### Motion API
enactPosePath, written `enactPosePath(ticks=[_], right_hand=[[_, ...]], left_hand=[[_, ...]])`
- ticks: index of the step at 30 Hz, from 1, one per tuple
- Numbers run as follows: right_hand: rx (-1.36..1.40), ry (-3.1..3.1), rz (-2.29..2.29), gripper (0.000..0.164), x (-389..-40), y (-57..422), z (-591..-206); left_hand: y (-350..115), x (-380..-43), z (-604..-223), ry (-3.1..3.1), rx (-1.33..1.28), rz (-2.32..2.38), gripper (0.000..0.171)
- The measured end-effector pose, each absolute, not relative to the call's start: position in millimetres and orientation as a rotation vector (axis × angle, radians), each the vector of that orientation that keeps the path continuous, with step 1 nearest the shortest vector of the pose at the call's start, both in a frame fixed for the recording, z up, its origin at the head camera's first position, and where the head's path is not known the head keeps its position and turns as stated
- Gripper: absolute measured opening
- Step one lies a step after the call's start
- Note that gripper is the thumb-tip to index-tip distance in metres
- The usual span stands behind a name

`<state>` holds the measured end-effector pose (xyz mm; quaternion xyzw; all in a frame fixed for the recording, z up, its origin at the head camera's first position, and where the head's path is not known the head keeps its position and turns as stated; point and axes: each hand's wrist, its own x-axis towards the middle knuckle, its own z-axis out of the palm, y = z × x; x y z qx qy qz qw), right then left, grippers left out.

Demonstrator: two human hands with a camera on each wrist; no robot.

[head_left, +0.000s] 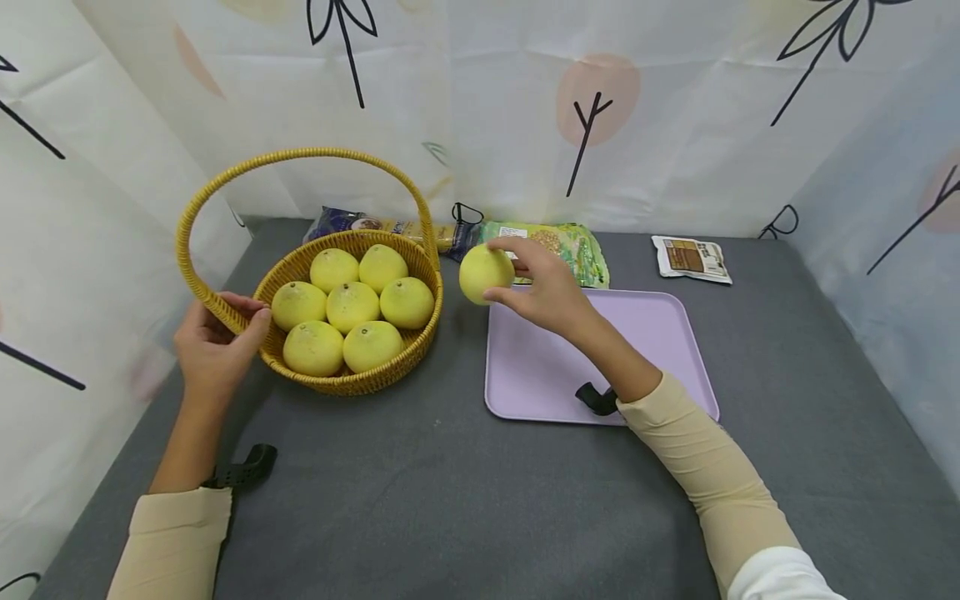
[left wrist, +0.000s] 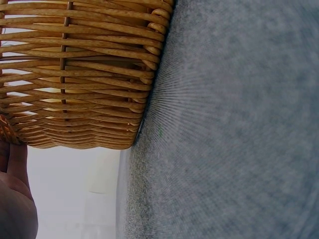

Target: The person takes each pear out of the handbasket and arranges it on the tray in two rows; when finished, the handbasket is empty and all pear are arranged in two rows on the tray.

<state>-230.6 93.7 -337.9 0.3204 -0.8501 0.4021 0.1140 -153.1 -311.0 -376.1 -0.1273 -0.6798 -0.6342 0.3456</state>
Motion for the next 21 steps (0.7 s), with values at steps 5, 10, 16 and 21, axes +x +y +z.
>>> enactPosePath(ticks=[5,10,16,21], right_hand=[[0.883,-2.531,1.186,0.062,-235,102,-348],[0.838,-2.617,1.107,0.059,-237,108,-355],[0.806,-2.704,0.936,0.053,-239,113,-360],[0.765,-2.773,0.897,0.052,-239,113,-358]], left_hand=[[-311,-153,-376,-1.774,-0.333,-1.61,0.026],[-310,-153,-375,-1.763,-0.325,-1.633,0.026],[-309,-152,-373,-1.808,-0.312,-1.579,0.025],[-309,-151,-374,-1.801,-0.312,-1.59,0.025]])
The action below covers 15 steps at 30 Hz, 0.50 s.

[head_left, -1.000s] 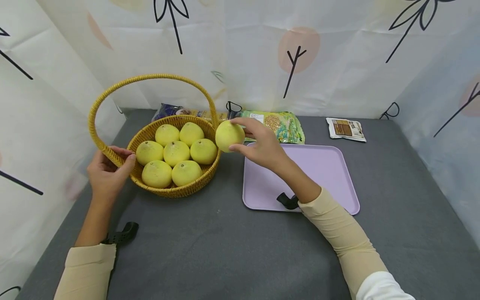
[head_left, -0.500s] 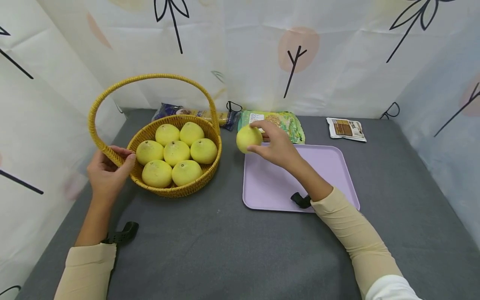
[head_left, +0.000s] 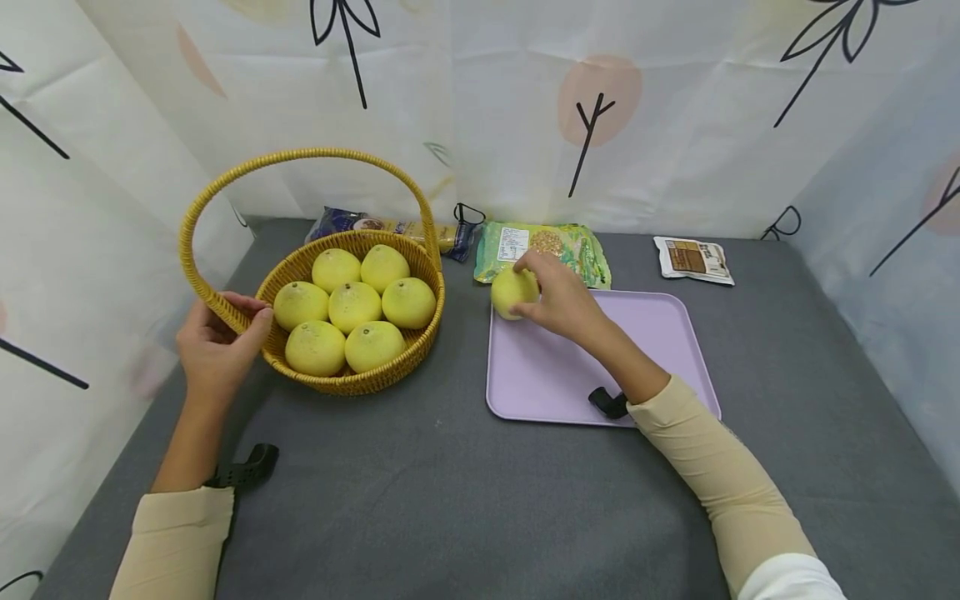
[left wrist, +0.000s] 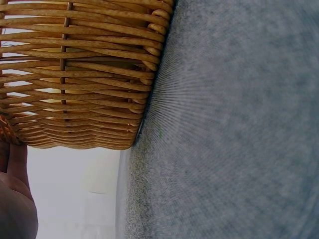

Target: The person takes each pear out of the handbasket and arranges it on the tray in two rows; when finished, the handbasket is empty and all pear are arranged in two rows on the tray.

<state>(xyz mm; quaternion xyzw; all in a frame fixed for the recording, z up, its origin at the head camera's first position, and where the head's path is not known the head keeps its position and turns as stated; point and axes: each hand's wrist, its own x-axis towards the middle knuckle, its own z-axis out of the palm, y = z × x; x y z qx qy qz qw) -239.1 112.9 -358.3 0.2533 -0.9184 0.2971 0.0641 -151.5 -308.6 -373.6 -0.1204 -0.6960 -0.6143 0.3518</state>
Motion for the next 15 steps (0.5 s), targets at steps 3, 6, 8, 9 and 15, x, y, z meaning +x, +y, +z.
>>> enactPosePath(ticks=[3,6,8,9,15], right_hand=[[0.745,-2.805,0.888,0.052,-239.0,112.1,-357.3],[0.734,-2.818,0.887,0.052,-239.7,111.0,-356.3],[0.725,-2.829,0.884,0.052,-240.4,110.3,-355.6],[0.72,-2.836,0.883,0.051,-240.6,109.9,-355.1],[0.692,-2.882,0.859,0.053,-241.8,106.8,-351.4]], left_hand=[[-309.0,-151.7,-373.9,-1.797,-0.309,-1.594,0.026],[-309.5,-151.9,-373.9,-1.801,-0.309,-1.579,0.026],[-309.7,-151.8,-373.8,-1.808,-0.311,-1.566,0.026],[-309.5,-151.7,-373.6,-1.807,-0.313,-1.568,0.026],[-308.4,-151.4,-373.2,-1.798,-0.313,-1.586,0.025]])
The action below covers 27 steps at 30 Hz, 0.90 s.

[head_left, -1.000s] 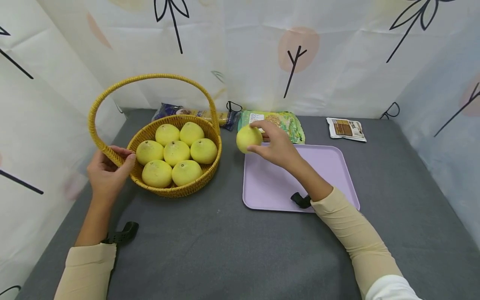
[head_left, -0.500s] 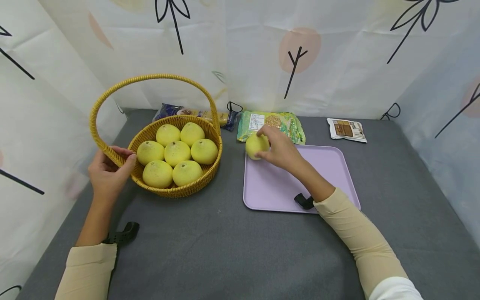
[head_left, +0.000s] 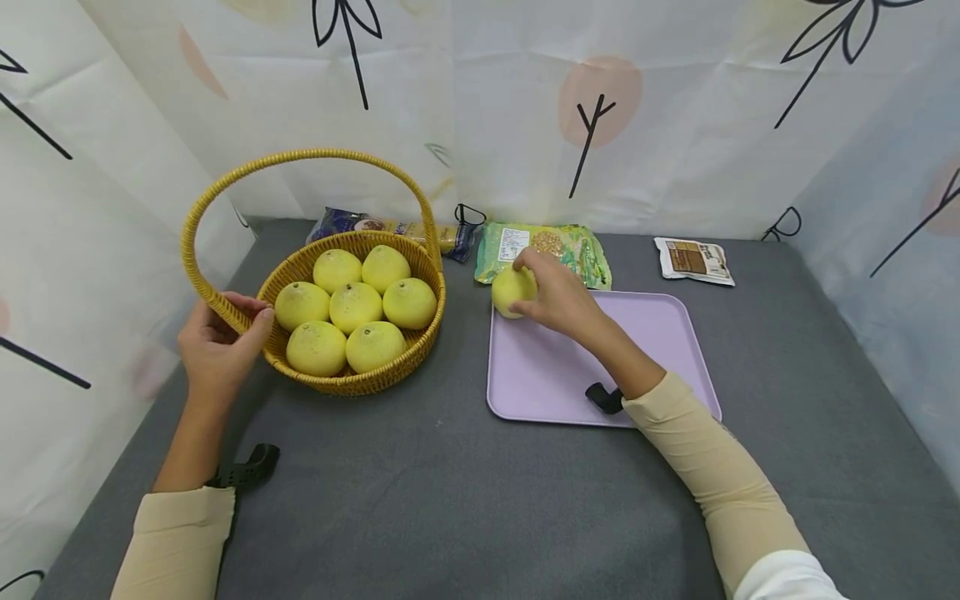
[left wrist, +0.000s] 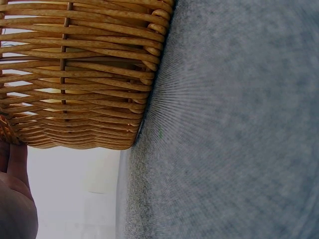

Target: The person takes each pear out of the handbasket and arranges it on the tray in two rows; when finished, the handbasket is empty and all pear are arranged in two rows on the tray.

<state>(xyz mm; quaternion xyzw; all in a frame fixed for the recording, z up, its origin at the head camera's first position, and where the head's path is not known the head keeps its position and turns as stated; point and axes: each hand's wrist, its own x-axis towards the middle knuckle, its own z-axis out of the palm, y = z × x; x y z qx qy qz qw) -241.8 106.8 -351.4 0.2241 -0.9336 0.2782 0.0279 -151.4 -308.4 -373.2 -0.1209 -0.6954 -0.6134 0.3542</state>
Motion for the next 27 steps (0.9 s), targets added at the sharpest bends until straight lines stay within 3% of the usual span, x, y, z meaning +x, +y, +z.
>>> enactPosePath(ticks=[15,27], right_hand=[[0.71,-2.98,0.765,0.06,-242,101,-345],[0.922,-2.728,0.825,0.041,-237,69,-333]], left_hand=[[-310,-152,-374,-1.802,-0.336,-1.554,0.024],[-311,-153,-376,-1.811,-0.338,-1.533,0.025]])
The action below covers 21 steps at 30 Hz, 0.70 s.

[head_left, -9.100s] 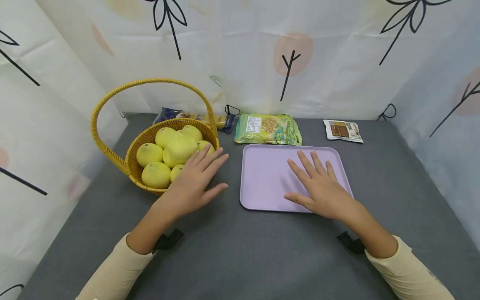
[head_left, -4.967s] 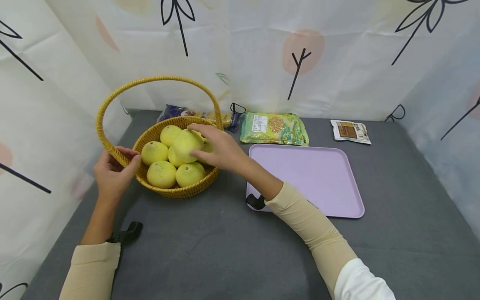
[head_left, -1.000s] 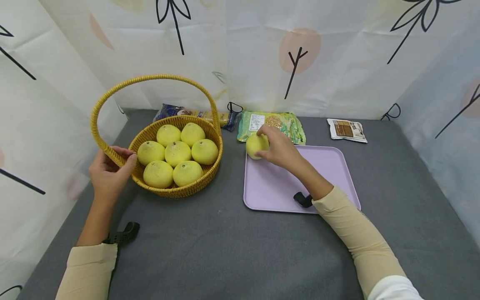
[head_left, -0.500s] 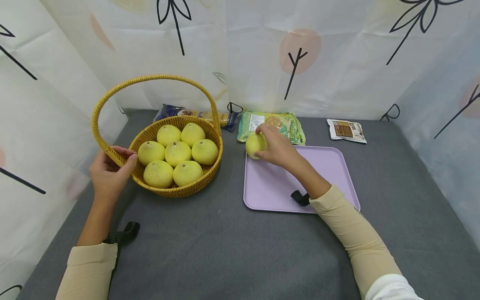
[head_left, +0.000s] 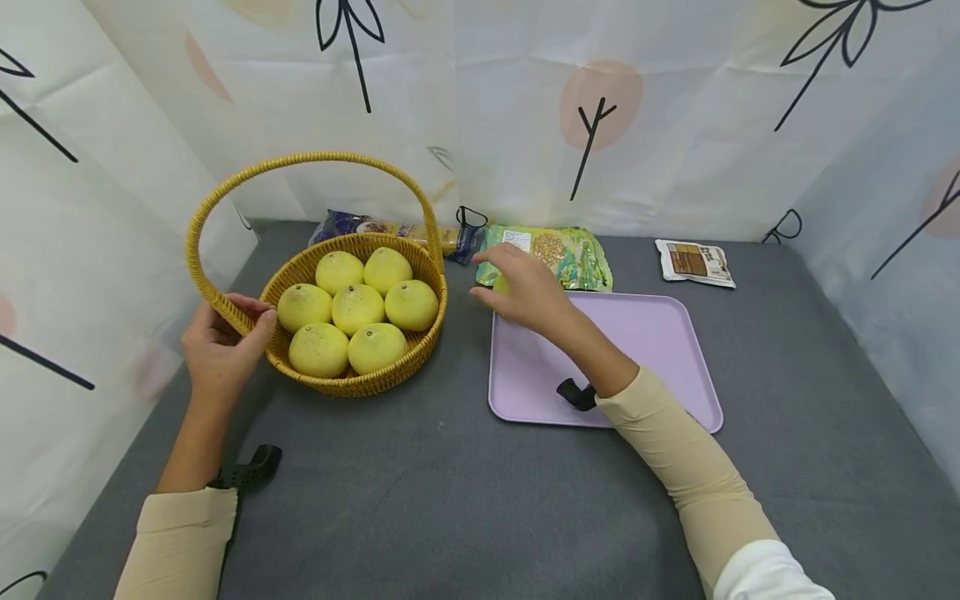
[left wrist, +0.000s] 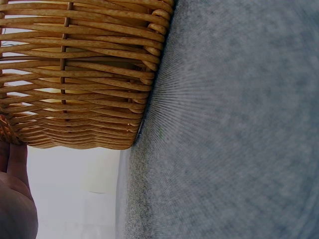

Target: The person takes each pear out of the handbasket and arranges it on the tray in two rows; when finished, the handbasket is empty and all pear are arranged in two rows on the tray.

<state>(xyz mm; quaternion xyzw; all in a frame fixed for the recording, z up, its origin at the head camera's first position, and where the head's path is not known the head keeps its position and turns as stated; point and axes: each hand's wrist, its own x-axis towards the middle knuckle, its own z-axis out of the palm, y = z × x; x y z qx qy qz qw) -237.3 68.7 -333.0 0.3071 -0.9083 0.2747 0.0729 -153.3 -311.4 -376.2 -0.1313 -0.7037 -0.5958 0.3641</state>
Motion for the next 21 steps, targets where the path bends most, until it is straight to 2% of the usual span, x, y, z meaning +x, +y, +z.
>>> enactPosePath(ticks=[11,21], right_hand=[[1.186,-2.698,0.727,0.045,-230,14,-329],[1.167,-2.811,0.552,0.058,-235,-11,-338]], left_hand=[[-309,-153,-376,-1.752,-0.372,-1.615,0.024],[-309,-152,-376,-1.726,-0.369,-1.664,0.024]])
